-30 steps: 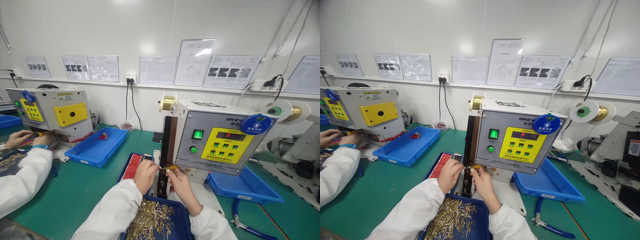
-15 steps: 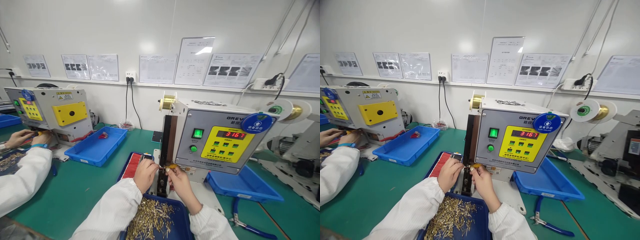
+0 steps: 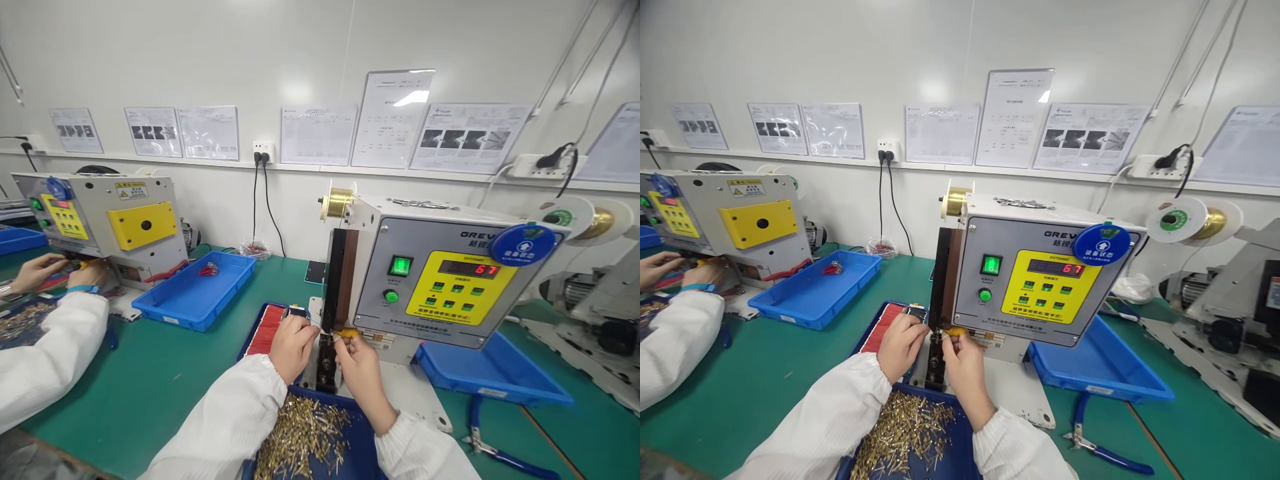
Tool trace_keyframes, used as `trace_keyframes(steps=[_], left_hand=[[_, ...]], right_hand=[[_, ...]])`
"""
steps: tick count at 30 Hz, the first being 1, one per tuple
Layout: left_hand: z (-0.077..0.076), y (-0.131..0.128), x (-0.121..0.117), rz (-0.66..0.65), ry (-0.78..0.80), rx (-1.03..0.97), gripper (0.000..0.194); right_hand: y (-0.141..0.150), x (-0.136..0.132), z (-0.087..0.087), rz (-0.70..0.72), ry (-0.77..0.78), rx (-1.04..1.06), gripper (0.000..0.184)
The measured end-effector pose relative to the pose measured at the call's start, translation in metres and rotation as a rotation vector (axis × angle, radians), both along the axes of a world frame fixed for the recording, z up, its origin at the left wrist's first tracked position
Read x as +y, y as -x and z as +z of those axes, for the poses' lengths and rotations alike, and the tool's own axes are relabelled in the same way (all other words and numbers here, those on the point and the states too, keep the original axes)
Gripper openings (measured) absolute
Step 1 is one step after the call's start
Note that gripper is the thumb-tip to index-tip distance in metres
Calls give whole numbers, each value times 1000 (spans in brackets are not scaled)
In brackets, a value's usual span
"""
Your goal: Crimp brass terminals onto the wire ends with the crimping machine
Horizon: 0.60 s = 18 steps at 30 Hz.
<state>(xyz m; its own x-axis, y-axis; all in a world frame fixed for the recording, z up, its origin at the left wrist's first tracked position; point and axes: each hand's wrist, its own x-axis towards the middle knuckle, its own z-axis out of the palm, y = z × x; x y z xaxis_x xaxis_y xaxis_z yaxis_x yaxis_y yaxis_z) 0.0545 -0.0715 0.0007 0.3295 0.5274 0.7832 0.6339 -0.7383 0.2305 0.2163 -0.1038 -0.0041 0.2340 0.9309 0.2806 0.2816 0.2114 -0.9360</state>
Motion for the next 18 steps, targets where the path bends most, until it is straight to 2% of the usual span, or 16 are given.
trace_keyframes(steps=[10, 18], left_hand=[[1, 0, -1, 1, -2, 14, 20], [1, 0, -1, -12, -3, 1, 21]], right_hand=[[2, -3, 8, -1, -8, -3, 34], [2, -2, 6, -11, -19, -9, 36]])
